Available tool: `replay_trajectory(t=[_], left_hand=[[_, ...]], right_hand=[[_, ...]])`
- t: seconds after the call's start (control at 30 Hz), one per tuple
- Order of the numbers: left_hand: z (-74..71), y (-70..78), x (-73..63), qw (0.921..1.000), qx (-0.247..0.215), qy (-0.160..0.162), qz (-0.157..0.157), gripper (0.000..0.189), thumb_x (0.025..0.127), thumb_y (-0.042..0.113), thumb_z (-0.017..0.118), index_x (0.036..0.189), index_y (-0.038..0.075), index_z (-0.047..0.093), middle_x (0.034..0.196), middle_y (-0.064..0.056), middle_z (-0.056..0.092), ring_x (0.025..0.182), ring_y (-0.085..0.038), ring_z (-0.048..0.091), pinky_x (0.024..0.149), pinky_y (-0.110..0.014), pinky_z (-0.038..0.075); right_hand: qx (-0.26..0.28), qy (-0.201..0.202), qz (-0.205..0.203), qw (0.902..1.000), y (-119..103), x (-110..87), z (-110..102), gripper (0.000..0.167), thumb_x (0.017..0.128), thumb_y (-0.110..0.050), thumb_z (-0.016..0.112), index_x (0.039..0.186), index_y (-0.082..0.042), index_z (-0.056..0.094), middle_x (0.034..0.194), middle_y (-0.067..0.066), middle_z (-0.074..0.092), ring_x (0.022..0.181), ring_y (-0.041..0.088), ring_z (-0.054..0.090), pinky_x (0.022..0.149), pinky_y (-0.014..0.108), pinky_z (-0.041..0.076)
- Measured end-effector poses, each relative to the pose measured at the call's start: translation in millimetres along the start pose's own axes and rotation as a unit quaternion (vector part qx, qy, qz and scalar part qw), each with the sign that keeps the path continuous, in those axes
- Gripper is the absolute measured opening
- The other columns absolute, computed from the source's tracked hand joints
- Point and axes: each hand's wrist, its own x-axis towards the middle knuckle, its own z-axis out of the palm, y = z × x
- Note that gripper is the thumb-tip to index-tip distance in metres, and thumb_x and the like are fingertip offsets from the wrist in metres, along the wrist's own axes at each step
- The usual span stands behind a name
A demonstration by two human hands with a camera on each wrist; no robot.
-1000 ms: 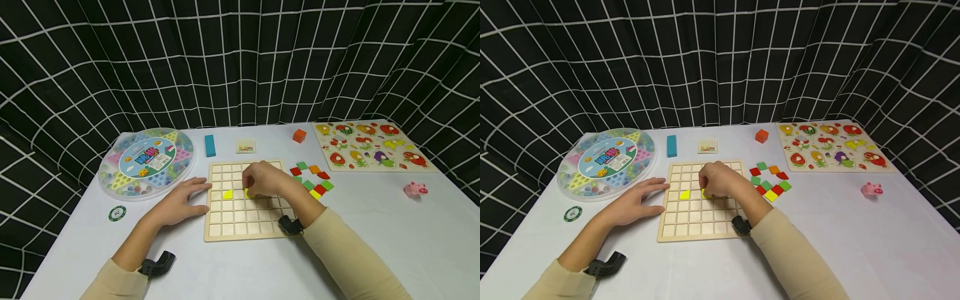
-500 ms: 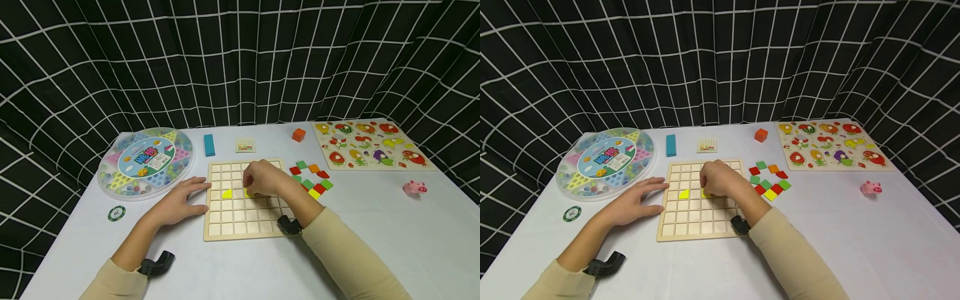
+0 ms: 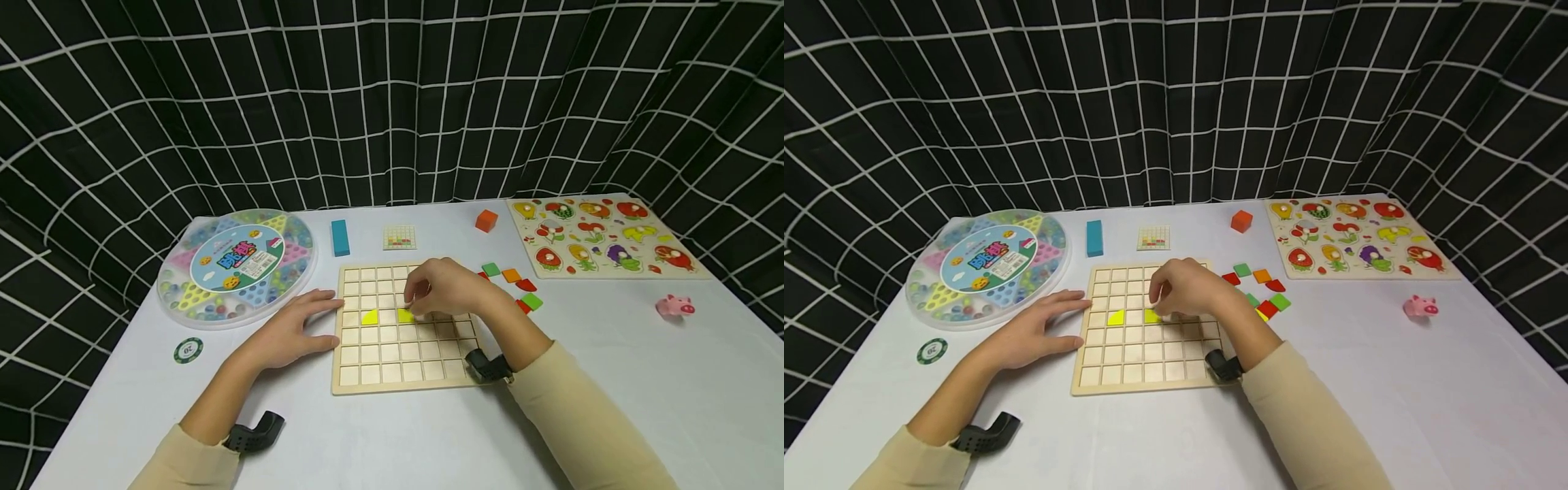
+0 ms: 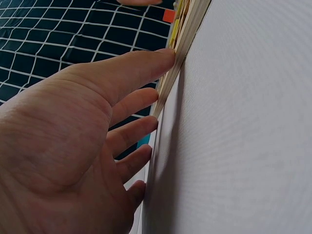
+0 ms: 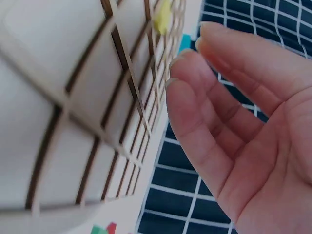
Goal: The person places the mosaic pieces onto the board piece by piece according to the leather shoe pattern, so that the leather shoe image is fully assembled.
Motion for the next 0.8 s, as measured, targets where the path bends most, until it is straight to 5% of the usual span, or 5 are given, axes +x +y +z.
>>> replay_trajectory(t=[0.2,0.8], left_hand=[[0.2,0.4,-0.1,1.0,-0.006,-0.001,0.006,0.064,0.092,0.035,0.077,0.149,0.015,0.057,0.164,-0.014,0.039,0.155,-0.045,0.026,0.121,-0.069,0.024],[0.0,1.7,-1.3,1.0,0.002,0.0,-0.005,0.064,0.092,0.034,0.077,0.149,0.015,0.056,0.165,-0.014,0.039,0.156,-0.045,0.024,0.121,-0.069,0.023]], right_hand=[[0.034,0.011,-0.011,0.9993,15.8,-19.6,-18.6,0.007,0.089,-0.009,0.077,0.096,-0.011,0.078,0.086,0.001,0.069,0.087,0.019,0.061,0.076,0.031,0.052],[0.089,-0.025,0.054,0.9942,71.3,-74.3,-47.9,0.019,0.089,-0.013,0.079,0.107,-0.007,0.077,0.094,0.003,0.074,0.086,0.02,0.064,0.076,0.033,0.056]])
